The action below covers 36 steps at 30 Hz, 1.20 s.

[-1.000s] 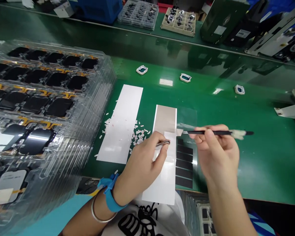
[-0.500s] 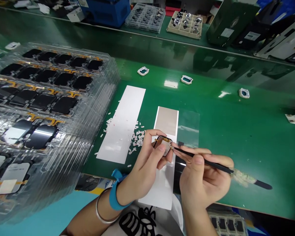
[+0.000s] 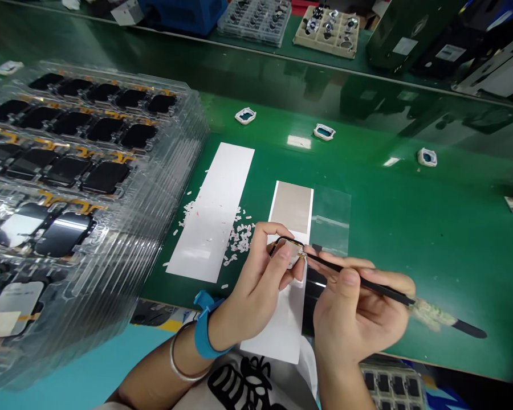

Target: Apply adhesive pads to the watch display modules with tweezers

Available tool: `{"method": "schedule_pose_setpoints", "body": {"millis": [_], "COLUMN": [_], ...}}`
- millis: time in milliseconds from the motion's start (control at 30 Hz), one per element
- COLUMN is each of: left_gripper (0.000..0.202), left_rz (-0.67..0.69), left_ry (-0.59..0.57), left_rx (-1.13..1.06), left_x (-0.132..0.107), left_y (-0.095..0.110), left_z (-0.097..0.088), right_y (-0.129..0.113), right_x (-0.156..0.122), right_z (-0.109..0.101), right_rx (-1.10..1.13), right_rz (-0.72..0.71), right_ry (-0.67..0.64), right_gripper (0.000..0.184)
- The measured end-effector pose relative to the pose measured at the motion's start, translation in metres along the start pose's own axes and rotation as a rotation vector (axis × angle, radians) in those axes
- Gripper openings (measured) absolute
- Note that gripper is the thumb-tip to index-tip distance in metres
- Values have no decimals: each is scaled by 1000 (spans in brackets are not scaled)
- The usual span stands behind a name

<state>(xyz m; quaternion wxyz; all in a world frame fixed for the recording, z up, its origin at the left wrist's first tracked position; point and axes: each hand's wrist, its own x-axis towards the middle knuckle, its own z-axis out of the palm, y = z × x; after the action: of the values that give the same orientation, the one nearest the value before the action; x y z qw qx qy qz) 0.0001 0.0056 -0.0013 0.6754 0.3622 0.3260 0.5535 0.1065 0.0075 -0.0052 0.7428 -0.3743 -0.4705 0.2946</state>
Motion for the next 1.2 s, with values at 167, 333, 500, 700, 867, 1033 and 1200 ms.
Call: {"method": "schedule_pose_setpoints", "body": {"millis": [167, 333, 500, 700, 867, 1033, 1200], "left_gripper": [12, 11, 11, 9, 6, 16, 6], "left_rz": [0, 0, 12, 24, 70, 42, 29], "left_ry": [1, 10, 7, 19, 57, 155, -55], "left_rx": [17, 26, 22, 18, 86, 251, 701], "left_x": [0, -1, 1, 1, 2, 2, -2], "left_y": [0, 0, -1, -2, -3, -3, 0], "left_z": [0, 0, 0, 1, 0, -2, -1], "right_y": [-1, -2, -1, 3, 1, -4, -3], "right_x": [-1, -3, -3, -2, -4, 4, 31], "right_z": [1, 0, -1, -1, 1, -7, -51], "right_rx": [-25, -64, -107, -128, -109, -52, -235], "right_rz": [13, -1, -32, -129, -55, 80, 180], "right_ry": [12, 6, 7, -7, -17, 68, 18], "right_gripper": [20, 19, 18, 21, 19, 13, 22]}}
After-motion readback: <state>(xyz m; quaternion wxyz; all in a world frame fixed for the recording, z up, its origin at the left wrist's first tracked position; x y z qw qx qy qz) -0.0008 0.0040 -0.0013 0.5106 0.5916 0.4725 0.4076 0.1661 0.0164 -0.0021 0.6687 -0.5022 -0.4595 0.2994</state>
